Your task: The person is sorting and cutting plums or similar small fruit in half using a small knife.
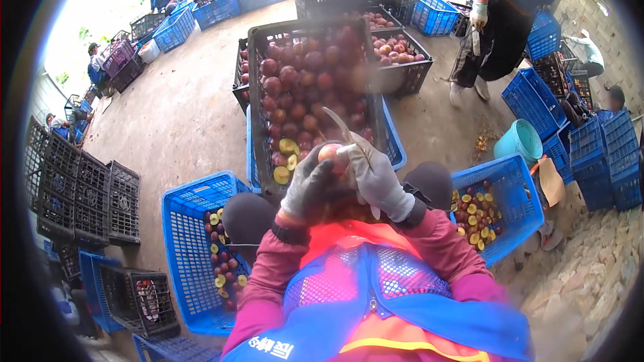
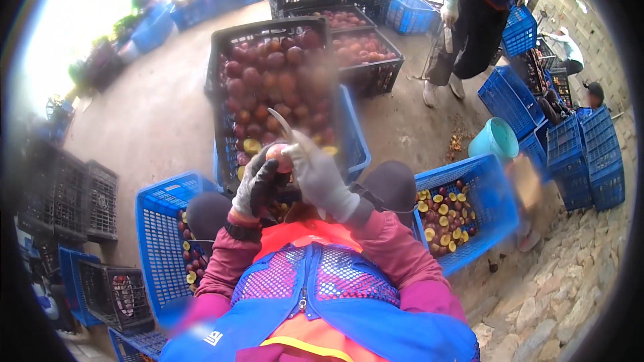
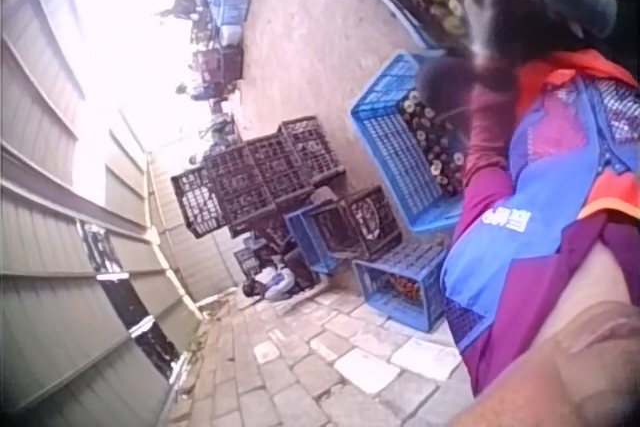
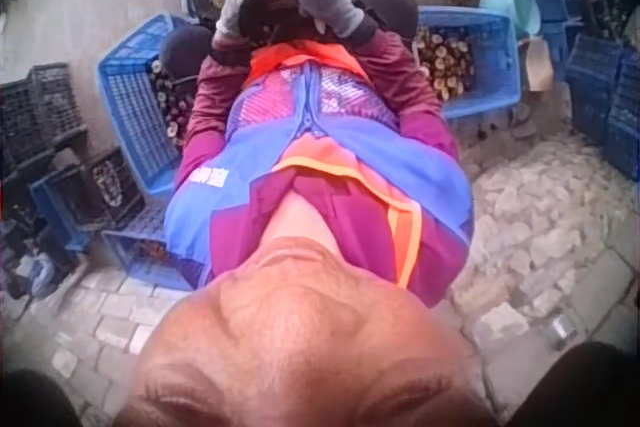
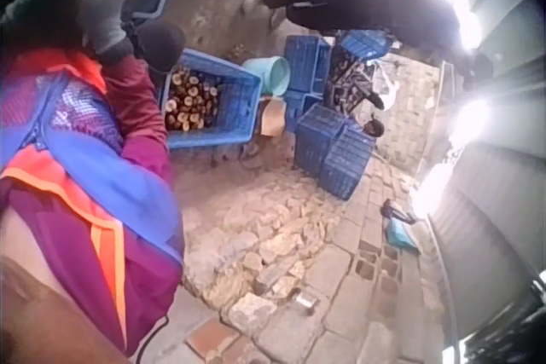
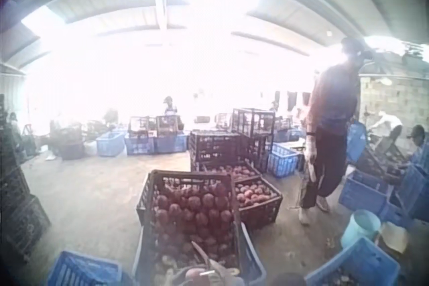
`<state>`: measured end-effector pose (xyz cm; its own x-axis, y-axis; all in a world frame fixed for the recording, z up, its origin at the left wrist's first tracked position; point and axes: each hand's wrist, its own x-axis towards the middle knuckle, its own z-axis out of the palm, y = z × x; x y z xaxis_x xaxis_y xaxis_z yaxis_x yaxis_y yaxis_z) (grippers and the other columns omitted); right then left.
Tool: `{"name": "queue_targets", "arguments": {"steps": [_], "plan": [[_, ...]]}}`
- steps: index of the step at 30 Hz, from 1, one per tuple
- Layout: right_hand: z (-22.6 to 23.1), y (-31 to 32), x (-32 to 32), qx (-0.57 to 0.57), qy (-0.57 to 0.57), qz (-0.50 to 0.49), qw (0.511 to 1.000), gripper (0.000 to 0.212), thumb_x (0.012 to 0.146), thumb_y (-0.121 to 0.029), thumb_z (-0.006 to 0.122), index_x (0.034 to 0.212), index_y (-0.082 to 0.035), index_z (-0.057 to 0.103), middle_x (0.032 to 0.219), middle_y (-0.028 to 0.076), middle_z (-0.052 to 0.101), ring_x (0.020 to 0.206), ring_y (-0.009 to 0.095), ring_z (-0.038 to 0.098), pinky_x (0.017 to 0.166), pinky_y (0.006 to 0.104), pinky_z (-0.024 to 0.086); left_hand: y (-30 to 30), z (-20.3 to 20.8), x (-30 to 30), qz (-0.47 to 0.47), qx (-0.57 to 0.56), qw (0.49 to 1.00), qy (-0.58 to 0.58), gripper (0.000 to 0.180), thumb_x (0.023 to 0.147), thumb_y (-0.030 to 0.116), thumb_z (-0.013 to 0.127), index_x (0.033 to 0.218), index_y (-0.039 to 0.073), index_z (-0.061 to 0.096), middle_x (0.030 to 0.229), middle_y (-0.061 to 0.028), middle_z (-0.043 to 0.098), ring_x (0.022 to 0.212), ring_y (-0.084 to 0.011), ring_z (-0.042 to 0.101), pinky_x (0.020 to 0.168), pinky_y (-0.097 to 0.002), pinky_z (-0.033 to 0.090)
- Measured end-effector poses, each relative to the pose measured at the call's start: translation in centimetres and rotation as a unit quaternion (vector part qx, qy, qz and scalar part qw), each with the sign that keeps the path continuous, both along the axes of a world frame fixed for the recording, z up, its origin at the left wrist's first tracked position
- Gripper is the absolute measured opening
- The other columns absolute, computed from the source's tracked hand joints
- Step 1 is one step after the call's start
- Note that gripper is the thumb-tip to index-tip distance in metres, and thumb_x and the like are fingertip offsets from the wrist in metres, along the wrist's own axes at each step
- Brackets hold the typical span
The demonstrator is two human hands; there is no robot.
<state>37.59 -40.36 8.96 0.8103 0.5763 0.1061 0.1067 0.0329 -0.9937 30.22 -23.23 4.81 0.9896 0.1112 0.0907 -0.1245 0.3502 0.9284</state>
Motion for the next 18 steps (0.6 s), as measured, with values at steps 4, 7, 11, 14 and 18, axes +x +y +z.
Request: {"name": "queue_targets", "arguments": {"steps": [4, 7, 11, 14, 18], "plan": [[-3.9, -0.8, 1.5, -0.022, -0.136, -0.048, 0.989, 0.041, 0.116, -0.023, 0.053, 0.151, -0.003, 0.057, 0.092, 0.012, 0.078, 0.077, 0.02, 0.075, 0.07, 0.0359, 0.059, -1.6, -1.3, 1.1, 0.032, 0.045, 0.998, 0.016, 0.053, 0.106, 0.039, 0.07, 0.141, 0.0, 0.063, 0.125, -0.0058, 0.07, 0.112, -0.0153, 0.065, 0.096, -0.0325, 0.055], [-8.4, -2.5, 3.7, -0.098, -0.205, -0.046, 0.973, 0.043, 0.114, -0.031, 0.055, 0.148, -0.005, 0.059, 0.097, 0.023, 0.078, 0.09, 0.037, 0.079, 0.075, 0.0471, 0.061, -2.6, -2.7, 1.2, 0.025, 0.059, 0.997, 0.042, 0.05, 0.105, 0.033, 0.073, 0.142, 0.001, 0.063, 0.127, -0.0068, 0.071, 0.113, -0.0174, 0.068, 0.097, -0.0346, 0.058], [-9.6, -2.8, 3.2, -0.12, -0.225, -0.058, 0.965, 0.046, 0.112, -0.036, 0.058, 0.146, -0.005, 0.061, 0.097, 0.028, 0.076, 0.092, 0.046, 0.075, 0.078, 0.0539, 0.059, -2.9, -3.0, 0.8, -0.035, -0.05, 0.992, 0.114, 0.048, 0.104, 0.026, 0.076, 0.142, 0.001, 0.063, 0.129, -0.0082, 0.071, 0.115, -0.0202, 0.071, 0.099, -0.0374, 0.061], [-8.8, -3.1, 3.3, -0.132, -0.201, -0.063, 0.969, 0.044, 0.112, -0.027, 0.06, 0.15, -0.006, 0.061, 0.098, 0.022, 0.078, 0.086, 0.038, 0.077, 0.074, 0.0473, 0.058, -2.3, -3.6, 1.4, -0.057, -0.093, 0.99, 0.092, 0.044, 0.103, 0.022, 0.078, 0.141, 0.003, 0.065, 0.13, -0.0086, 0.072, 0.116, -0.0225, 0.073, 0.102, -0.0407, 0.062], [-8.9, -3.6, 2.7, 0.082, -0.041, -0.085, 0.992, 0.046, 0.113, -0.018, 0.058, 0.158, -0.007, 0.055, 0.092, 0.002, 0.069, 0.074, 0.012, 0.061, 0.067, 0.0305, 0.053, -1.9, -3.3, 1.4, -0.063, -0.152, 0.985, 0.054, 0.053, 0.101, 0.046, 0.071, 0.137, 0.007, 0.067, 0.124, -0.0123, 0.075, 0.108, -0.0272, 0.073, 0.097, -0.0447, 0.061]]}}
